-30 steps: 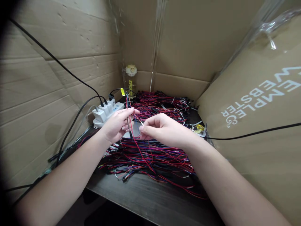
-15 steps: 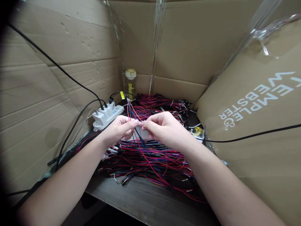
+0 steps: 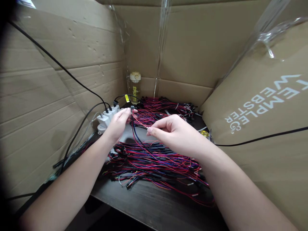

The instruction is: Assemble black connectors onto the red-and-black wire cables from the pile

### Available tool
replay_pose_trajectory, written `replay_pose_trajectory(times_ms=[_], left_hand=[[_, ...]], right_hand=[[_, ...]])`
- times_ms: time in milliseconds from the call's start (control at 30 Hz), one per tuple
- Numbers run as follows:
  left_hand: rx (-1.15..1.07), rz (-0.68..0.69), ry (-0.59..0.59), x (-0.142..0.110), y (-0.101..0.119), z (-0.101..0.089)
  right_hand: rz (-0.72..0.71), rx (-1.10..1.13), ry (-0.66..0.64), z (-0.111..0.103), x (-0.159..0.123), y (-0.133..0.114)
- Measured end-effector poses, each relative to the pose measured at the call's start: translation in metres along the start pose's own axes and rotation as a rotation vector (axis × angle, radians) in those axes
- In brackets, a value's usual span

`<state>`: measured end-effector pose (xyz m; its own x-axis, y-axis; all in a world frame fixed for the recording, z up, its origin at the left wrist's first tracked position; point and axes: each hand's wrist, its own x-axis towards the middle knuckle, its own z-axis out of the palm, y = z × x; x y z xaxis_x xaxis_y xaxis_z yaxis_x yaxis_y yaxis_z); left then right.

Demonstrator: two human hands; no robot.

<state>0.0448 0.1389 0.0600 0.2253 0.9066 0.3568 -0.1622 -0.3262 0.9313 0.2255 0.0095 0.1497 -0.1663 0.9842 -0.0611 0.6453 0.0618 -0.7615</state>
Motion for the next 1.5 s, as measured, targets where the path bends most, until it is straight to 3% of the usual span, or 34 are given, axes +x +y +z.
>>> replay_pose_trajectory(times_ms=[267, 367, 533, 700, 967, 1200, 1500], left_hand=[[-0.395, -0.02, -0.185, -0.006, 0.006, 0.002], [-0.372, 0.045, -0.27, -0.011, 0.011, 0.001], [-0.219, 0.093, -0.388, -0.021, 0.019, 0.001], [-0.139, 0.091, -0.424, -0.025, 0.024, 0.002], [-0.097, 0.085, -0.419, -0.03, 0.03, 0.002], [-0.203, 0.006, -0.422, -0.033, 0.033, 0.002], [-0.358, 0.06, -0.481, -0.031, 0.026, 0.0]], right_hand=[[0.005, 0.012, 0.036, -0.023, 0.002, 0.009], [0.019, -0.016, 0.001, -0.038, -0.001, 0.014], [0.053, -0.108, -0.199, -0.053, -0.01, 0.014], [0.005, -0.101, -0.305, -0.041, -0.009, 0.008], [-0.052, 0.011, -0.252, -0.003, 0.002, 0.001], [-0.193, 0.229, -0.099, 0.027, 0.009, -0.003], [-0.11, 0.352, 0.053, 0.028, -0.001, -0.013]])
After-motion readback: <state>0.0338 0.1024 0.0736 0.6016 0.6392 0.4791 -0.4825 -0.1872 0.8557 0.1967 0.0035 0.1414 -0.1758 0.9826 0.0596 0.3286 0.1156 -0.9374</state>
